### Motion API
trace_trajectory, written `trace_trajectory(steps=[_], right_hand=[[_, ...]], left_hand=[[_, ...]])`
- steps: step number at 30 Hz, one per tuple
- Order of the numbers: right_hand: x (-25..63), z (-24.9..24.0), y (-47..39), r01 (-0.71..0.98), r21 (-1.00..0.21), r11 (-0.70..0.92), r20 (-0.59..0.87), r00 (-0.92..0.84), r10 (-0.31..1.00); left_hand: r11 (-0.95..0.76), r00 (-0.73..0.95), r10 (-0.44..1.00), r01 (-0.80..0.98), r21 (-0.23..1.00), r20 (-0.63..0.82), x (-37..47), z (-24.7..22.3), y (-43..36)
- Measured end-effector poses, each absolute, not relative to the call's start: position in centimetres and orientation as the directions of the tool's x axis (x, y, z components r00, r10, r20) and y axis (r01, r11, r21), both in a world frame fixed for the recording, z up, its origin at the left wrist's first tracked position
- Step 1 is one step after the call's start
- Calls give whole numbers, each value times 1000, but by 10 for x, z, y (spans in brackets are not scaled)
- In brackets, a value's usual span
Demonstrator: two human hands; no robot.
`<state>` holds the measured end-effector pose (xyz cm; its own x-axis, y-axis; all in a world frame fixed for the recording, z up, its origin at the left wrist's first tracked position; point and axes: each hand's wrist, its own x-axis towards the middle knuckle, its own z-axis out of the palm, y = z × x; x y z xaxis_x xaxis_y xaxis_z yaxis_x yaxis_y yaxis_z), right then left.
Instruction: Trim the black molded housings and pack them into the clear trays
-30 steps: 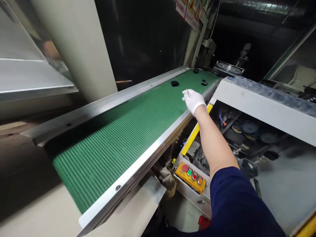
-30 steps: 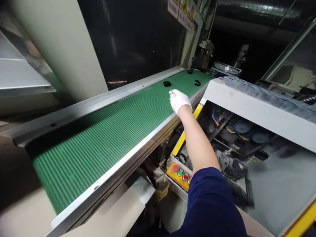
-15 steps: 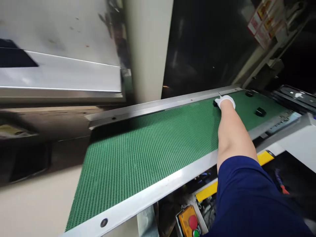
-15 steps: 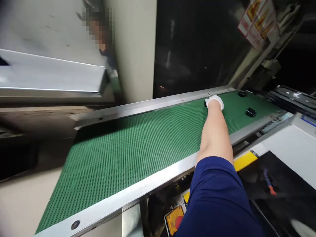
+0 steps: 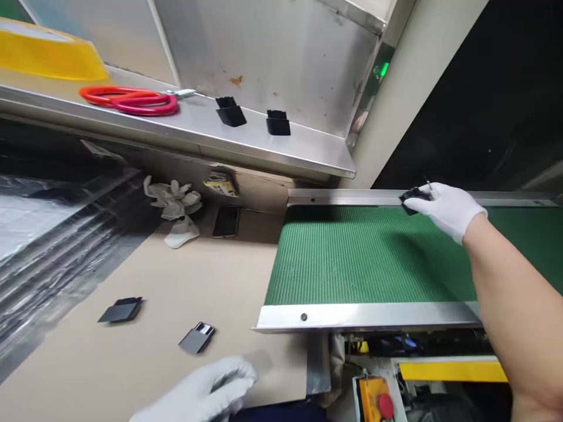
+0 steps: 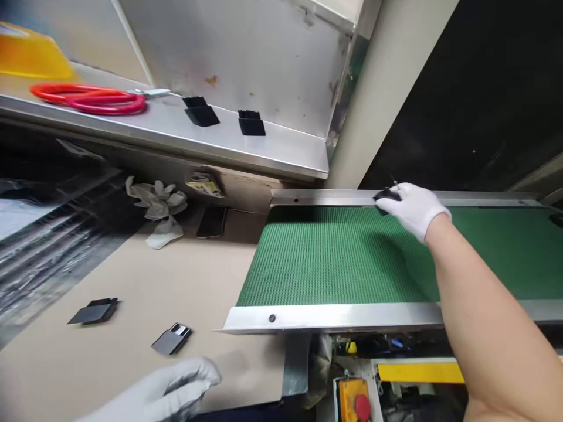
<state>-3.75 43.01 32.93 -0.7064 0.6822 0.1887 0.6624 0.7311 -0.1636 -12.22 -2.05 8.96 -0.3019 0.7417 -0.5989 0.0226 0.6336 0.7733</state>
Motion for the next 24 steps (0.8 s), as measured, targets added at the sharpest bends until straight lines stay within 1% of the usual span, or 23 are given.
trace_trajectory(steps=[1,2,3,5,6,7,8,10,11,13,15,17,20,24], right_hand=[[-38,323,386,552,-280,786,196,-768,609],[-39,314,341,452,-409,793,160,-820,550],[-41,302,297,380,-525,762,81,-868,489],[-47,271,216,333,-673,660,-71,-918,391],[-51,252,182,336,-751,569,-150,-925,348],[-56,233,152,357,-820,448,-215,-917,337],[-61,214,127,373,-861,345,-254,-904,344],[-71,181,89,384,-904,188,-284,-868,408],[-76,169,75,385,-909,160,-283,-851,441],[-83,158,53,390,-904,174,-271,-839,472],[-87,160,38,413,-886,213,-286,-846,449],[-89,167,25,444,-874,199,-342,-851,398],[-88,176,11,471,-878,82,-418,-839,350],[-87,177,0,441,-896,-42,-427,-836,345]], left_hand=[[588,-263,778,-17,809,-571,-128,99,-23],[524,-234,819,-68,849,-524,-133,109,-25],[454,-226,855,-109,884,-467,-138,119,-27],[301,-264,899,-209,931,-350,-146,137,-30],[240,-275,909,-271,932,-314,-150,143,-33],[202,-289,908,-329,923,-302,-153,146,-36],[183,-303,901,-387,904,-312,-157,147,-41],[190,-336,863,-477,858,-377,-165,143,-55],[205,-352,839,-501,841,-414,-170,140,-63],[230,-374,809,-509,830,-454,-181,134,-82],[243,-360,815,-498,832,-454,-192,129,-100],[244,-326,835,-502,830,-443,-204,127,-115],[243,-279,860,-513,823,-427,-216,127,-129],[260,-245,863,-535,804,-441,-222,129,-138]])
